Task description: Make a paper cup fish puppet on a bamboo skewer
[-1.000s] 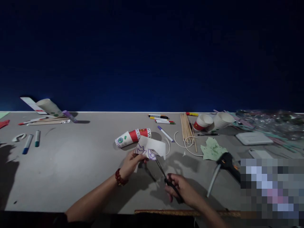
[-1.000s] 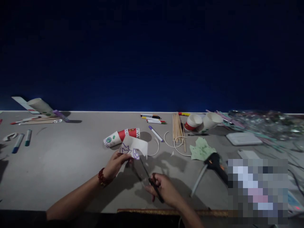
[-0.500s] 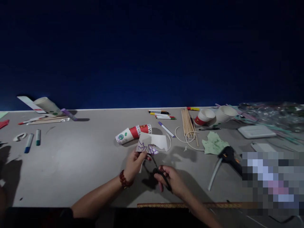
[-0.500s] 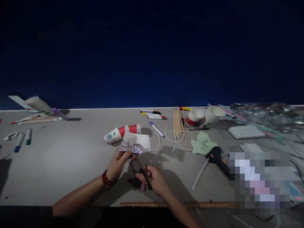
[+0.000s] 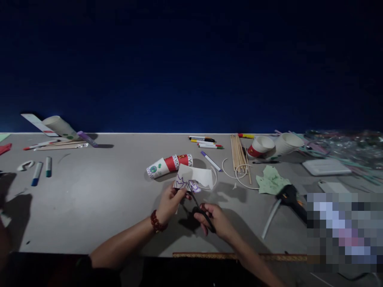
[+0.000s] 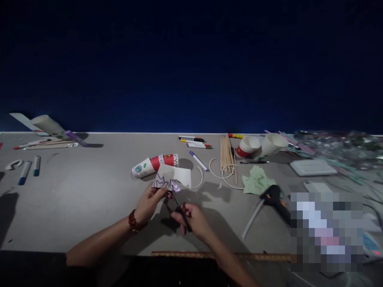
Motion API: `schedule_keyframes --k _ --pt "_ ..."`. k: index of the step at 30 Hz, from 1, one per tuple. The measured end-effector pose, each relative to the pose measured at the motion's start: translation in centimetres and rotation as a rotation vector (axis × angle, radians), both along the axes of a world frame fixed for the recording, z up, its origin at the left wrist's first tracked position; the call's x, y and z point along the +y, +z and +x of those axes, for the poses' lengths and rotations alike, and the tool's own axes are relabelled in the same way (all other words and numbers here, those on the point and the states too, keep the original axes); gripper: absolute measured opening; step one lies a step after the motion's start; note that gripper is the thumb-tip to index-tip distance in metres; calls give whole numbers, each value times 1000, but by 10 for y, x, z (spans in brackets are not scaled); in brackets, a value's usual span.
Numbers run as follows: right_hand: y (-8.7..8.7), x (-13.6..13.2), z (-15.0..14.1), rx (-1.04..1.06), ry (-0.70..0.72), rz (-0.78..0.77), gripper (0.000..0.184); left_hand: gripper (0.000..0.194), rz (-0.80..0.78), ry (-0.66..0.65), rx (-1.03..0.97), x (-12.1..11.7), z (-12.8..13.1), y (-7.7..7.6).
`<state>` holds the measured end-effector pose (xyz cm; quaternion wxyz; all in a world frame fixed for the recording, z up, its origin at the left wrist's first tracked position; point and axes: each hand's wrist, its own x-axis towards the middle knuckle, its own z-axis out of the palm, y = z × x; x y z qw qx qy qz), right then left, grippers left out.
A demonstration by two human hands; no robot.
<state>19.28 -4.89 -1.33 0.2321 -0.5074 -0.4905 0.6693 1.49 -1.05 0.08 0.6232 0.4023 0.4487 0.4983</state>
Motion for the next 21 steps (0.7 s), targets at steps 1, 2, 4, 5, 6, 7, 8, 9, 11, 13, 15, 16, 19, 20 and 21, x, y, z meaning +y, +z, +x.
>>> schedule_keyframes --k 1,2,4,5,6,7,8,9,11,13,15,16,19,20,21 --pt "0 0 0 -3 -3 0 51 29 3 4 -1 0 0 -1" --pt "0 0 0 -6 -8 -3 51 29 2 7 0 0 0 -1" --pt "-1 1 1 -15 -14 -8 52 29 -3 15 -3 1 0 -2" --pt "-1 1 1 -20 -16 -9 52 29 -4 15 -6 1 0 -2" --pt "-1 1 1 -24 -16 -7 52 29 -2 14 -11 1 0 -2" --pt "-1 1 2 -28 -15 -4 52 29 0 11 -14 1 0 -2" --pt "-1 1 2 -30 -12 0 52 30 2 8 -17 1 0 -2" --pt "-1 1 2 -31 -12 3 51 30 3 5 -18 1 0 -2" --pt "-3 0 2 -27 -16 10 50 30 1 8 -17 1 0 -3" --pt "-3 0 1 -21 -26 15 50 30 2 13 -12 1 0 -4" --pt "-4 -1 1 -17 -31 19 51 29 3 19 -4 1 0 -4" --pt "-4 -1 1 -16 -32 22 51 29 3 21 -1 0 0 -4" --pt "-4 -2 0 -8 -41 35 53 29 2 22 -3 0 0 -3" --pt "-4 -2 0 -4 -46 38 54 29 3 22 -3 0 0 -2" --pt "-4 -2 -1 -1 -52 40 54 29 5 21 -2 0 0 -2"
